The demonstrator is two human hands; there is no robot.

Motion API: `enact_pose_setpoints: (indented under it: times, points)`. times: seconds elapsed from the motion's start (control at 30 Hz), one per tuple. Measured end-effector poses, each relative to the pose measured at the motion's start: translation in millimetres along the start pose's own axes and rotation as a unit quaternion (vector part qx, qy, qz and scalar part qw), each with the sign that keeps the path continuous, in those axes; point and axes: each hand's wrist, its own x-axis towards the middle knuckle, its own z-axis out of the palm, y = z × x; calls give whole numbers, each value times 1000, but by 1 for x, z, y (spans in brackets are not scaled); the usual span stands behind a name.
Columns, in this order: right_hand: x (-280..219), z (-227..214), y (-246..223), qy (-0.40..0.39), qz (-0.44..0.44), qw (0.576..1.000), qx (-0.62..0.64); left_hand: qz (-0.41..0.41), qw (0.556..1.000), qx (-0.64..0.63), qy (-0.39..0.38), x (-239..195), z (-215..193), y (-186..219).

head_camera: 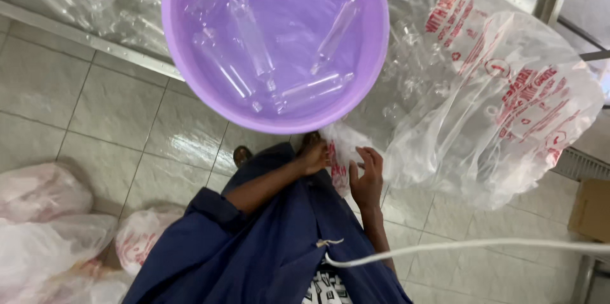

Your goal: The person rinses plastic bottles by submerging them in a basin of water, shaking them, and then placing them into a large plastic bag.

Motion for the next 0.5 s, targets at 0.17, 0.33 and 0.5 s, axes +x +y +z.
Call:
enact_pose_setpoints:
  times: [0.17,0.33,0.5]
  points:
    - [-28,8,-2,168,192,957,140,-11,1000,23,-14,10,-7,19]
    - [-44,18,45,315,371,801,348,-9,998,57,0,12,-20,21]
    - [-18,42,85,178,407,570,691,-53,990,132,13,13,-12,41]
